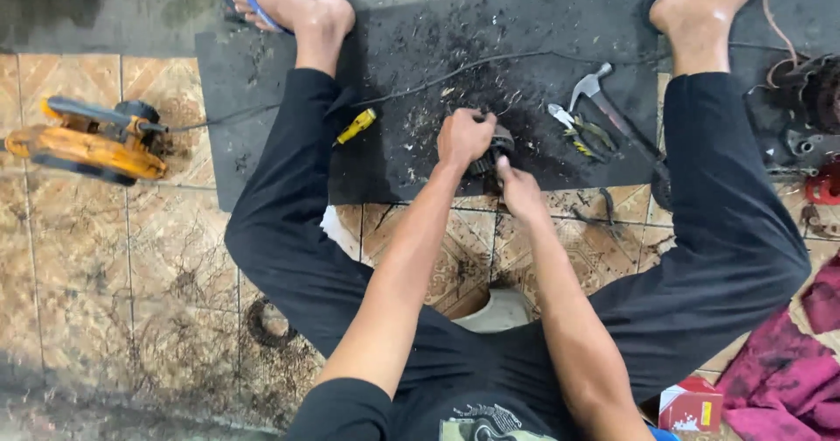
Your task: Extracting and sorting copper wire from an electric motor stator using hand tools while sitting on the floor.
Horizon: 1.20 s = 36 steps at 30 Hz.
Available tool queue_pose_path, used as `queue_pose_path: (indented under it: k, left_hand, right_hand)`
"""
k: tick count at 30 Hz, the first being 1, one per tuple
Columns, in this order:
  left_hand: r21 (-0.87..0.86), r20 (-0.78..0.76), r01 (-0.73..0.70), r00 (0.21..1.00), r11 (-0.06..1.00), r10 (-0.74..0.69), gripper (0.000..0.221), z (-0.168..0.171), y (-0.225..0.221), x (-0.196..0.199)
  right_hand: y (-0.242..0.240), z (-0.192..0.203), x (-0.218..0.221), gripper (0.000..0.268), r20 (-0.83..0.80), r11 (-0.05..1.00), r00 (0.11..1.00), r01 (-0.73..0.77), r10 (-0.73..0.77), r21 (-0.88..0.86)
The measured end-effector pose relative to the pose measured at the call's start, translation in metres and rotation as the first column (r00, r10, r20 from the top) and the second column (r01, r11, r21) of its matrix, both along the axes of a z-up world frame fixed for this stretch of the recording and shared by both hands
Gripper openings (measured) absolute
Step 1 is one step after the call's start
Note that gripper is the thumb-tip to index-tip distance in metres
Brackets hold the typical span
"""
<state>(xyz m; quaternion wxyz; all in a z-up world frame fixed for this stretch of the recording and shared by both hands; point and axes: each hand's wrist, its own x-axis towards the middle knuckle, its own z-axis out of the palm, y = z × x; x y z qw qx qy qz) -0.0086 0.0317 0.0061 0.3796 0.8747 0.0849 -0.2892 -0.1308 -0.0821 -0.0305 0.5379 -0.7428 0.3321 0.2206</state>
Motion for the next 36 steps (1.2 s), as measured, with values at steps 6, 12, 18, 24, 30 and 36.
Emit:
queue_pose_path:
  k: [6,12,18,24,30,36]
  left_hand:
    - [0.019,0.005,-0.015,1.000,1.000,0.015,0.038,-0.017,-0.001,0.008]
    - [0.059,0.031,-0.055,0.998,0.997,0.054,0.036,-0.022,-0.006,0.008]
    - [0.052,-0.041,-0.027,0.999,0.998,0.029,0.039,-0.015,-0.004,0.010]
    - [0.053,-0.046,0.147,0.988,0.988,-0.145,0.047,-0.018,-0.019,0.001]
    - [-0.024,-0.004,-0.086,0.996,0.996,0.086,0.032,-0.034,0.008,0.008]
    - [-0.053,0.011,0.017,1.000,0.998,-0.017,0.034,-0.042,0.006,0.017]
  right_hand:
    - [0.002,-0.011,-0.023,0.073,-0.175,0.889,0.912,-0.403,0.370,-0.218]
    - [0.029,-0.010,-0.018,0.059,-0.244,0.739,0.842,-0.540,0.481,-0.403]
    - [0.041,-0.011,-0.020,0.050,-0.196,0.713,0.844,-0.528,0.499,-0.460]
    - [0.024,-0.070,-0.020,0.054,-0.094,0.997,0.993,-0.073,0.074,0.013]
    - [0.041,-0.014,-0.009,0.045,-0.306,0.546,0.887,0.456,-0.347,0.703]
    - [0.038,-0.001,0.009,0.044,-0.320,0.470,0.850,0.504,-0.418,0.725]
